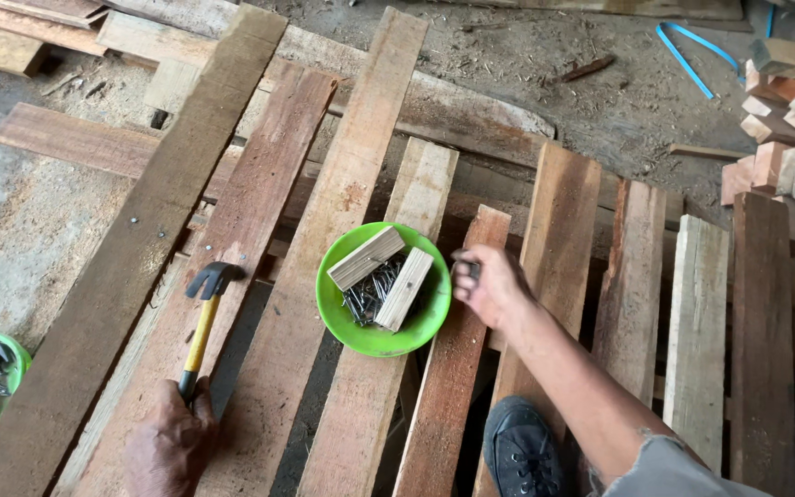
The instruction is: The person uses a hammer to drive nails into wooden planks arranged on a work surface. They repeatedly pick up nails from a green bowl and hammer them into the wood, occasionally moving the bowl to a new position.
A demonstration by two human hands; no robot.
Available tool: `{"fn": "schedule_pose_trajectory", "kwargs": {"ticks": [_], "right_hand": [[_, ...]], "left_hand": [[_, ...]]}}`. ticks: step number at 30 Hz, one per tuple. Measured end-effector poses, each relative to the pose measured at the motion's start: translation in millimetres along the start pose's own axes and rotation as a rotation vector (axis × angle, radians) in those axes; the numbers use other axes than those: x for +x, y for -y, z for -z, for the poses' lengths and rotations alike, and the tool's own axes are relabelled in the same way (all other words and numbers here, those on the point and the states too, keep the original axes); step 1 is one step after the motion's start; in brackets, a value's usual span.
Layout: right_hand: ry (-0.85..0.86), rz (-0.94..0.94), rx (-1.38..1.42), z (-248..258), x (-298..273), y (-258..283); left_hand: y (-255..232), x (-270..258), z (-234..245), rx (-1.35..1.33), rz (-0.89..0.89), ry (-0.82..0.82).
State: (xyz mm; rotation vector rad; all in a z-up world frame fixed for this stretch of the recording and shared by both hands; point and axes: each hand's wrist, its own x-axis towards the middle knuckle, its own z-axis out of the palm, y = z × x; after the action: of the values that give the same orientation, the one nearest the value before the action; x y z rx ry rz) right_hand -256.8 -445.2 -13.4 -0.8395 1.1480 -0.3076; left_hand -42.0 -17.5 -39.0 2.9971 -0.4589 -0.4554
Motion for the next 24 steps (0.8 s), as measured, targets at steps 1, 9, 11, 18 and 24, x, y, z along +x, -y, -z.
{"fn": "schedule_pose_trajectory", "kwargs": {"ticks": [1,9,11,18,24], "right_hand": [[-0.093,0.034,-0.132,17.5,14.5,-10.7],[0.12,0.037,-0.34,17.8,-10.1,-63.1],[0.196,0.072,-0.317,21.4,-8.3,-69.4],[0.323,0.042,-0.205,-7.8,0.4,-70.9],[0.488,-0.008,-0.322,-111.3,-27.3,-85.5]], "left_hand": [[0.9,0.3,-1.0,-0.002,0.016,-0.001],[1.2,1.9,11.1,-0.086,0.061,0.102],[6.7,3.8,8.0,-0.11,0.057,0.132],[36.7,9.6,12.4,-0.458,0.008,0.078],[60.2,-11.8,50.3,-0.514,0.247,-0.033]]}}
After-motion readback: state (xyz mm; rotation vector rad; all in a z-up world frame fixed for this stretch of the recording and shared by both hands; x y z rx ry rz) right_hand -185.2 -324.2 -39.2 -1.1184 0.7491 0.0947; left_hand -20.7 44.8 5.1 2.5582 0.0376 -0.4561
